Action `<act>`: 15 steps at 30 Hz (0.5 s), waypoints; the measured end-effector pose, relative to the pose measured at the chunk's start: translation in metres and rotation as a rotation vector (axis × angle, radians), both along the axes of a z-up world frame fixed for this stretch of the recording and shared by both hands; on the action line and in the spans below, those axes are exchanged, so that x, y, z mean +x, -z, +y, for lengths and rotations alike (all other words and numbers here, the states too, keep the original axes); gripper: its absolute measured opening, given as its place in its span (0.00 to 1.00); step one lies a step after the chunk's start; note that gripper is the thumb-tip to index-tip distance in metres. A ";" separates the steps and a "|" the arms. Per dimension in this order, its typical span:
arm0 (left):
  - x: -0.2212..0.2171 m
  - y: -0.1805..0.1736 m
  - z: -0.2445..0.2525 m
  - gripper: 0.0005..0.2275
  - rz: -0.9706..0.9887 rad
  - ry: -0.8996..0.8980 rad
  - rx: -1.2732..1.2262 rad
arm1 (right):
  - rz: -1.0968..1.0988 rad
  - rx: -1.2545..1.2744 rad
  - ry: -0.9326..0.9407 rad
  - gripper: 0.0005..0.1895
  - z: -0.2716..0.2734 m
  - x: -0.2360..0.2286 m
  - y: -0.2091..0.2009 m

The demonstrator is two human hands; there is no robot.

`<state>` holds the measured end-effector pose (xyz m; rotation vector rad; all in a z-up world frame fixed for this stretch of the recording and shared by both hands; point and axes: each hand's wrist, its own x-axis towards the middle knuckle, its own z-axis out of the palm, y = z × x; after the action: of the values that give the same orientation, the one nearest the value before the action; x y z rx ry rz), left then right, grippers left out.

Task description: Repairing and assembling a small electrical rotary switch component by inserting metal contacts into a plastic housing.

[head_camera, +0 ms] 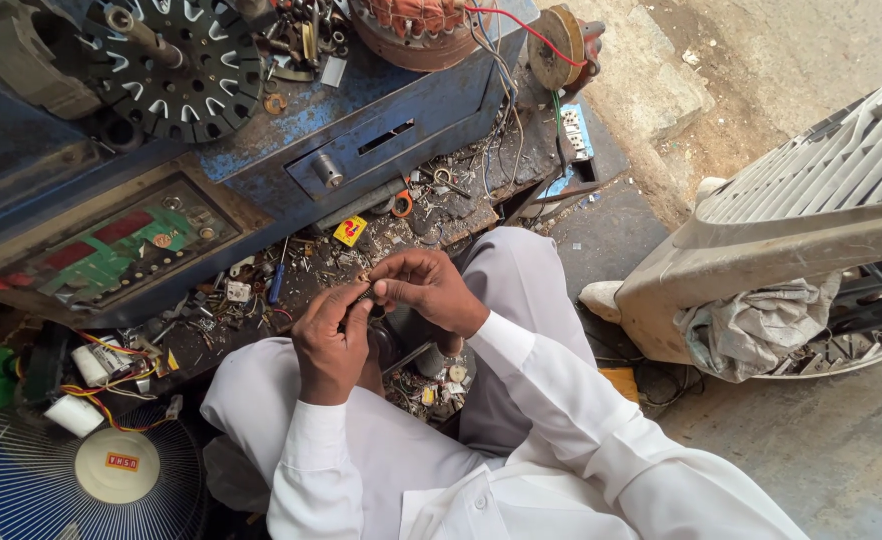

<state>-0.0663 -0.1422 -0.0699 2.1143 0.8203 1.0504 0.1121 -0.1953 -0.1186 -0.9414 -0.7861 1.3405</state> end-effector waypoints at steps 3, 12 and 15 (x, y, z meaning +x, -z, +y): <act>-0.001 0.002 0.001 0.07 0.028 -0.036 0.012 | 0.029 0.005 0.000 0.12 0.002 -0.002 -0.003; 0.003 0.007 0.003 0.11 0.060 -0.082 -0.021 | -0.086 0.083 0.044 0.10 0.002 -0.005 0.011; 0.005 0.009 0.005 0.07 0.031 -0.059 0.028 | -0.019 0.092 0.005 0.09 0.005 -0.004 0.011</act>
<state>-0.0615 -0.1372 -0.0793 2.1469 0.8927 1.0674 0.1080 -0.1899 -0.1292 -0.8839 -0.8524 1.2815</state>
